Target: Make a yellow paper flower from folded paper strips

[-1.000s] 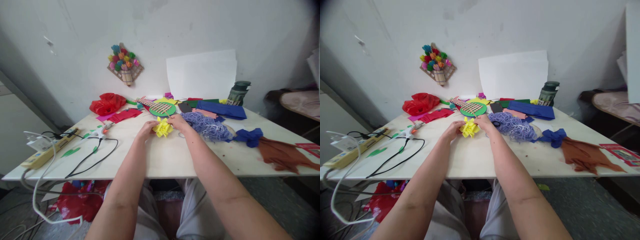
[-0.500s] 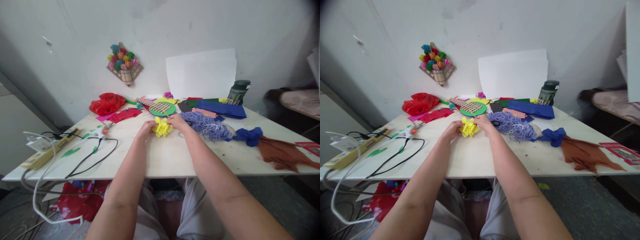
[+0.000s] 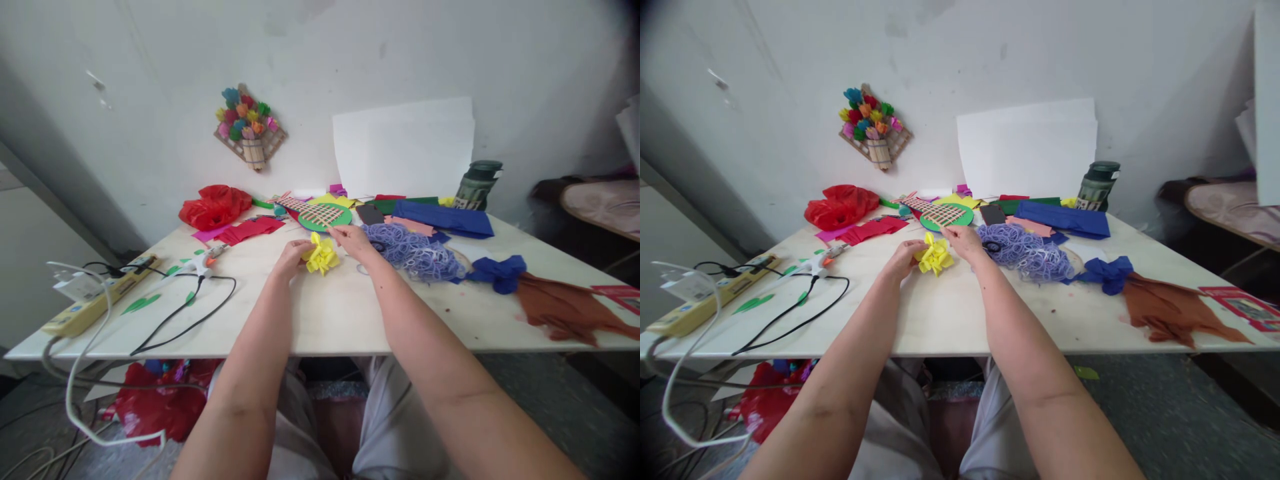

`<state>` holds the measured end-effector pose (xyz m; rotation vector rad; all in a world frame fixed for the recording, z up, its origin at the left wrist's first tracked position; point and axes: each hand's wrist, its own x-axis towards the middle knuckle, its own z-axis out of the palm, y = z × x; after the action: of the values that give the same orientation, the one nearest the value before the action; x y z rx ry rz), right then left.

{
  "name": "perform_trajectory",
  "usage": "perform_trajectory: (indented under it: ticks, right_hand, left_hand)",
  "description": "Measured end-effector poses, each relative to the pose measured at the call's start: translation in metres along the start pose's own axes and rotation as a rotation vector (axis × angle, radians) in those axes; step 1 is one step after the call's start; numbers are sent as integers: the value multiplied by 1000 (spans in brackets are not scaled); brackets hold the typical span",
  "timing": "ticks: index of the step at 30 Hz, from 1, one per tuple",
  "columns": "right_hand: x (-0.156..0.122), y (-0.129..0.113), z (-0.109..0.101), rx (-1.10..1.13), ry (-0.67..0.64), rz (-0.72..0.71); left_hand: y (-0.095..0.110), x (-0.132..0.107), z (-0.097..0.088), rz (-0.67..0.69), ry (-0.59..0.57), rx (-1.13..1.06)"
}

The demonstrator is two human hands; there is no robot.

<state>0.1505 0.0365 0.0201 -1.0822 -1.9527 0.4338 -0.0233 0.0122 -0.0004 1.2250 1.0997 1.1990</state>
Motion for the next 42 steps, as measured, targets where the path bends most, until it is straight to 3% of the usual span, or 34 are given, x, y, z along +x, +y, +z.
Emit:
perform_trajectory:
  ticks: [5,11,27,42]
  right_hand:
    - [-1,0,1,109,-69,-45]
    - [2,2,2,76,-29,-96]
    - [-2,-3,-3,173,-161,-2]
    - [-5,-9,-4,-119,-151,-20]
  left_hand:
    - [0,0,0,3,22,12]
    - [0,-1,-1,55,-11,57]
    - [-1,-1,0,9,5,64]
    - [2,-2,3,1,57,-9]
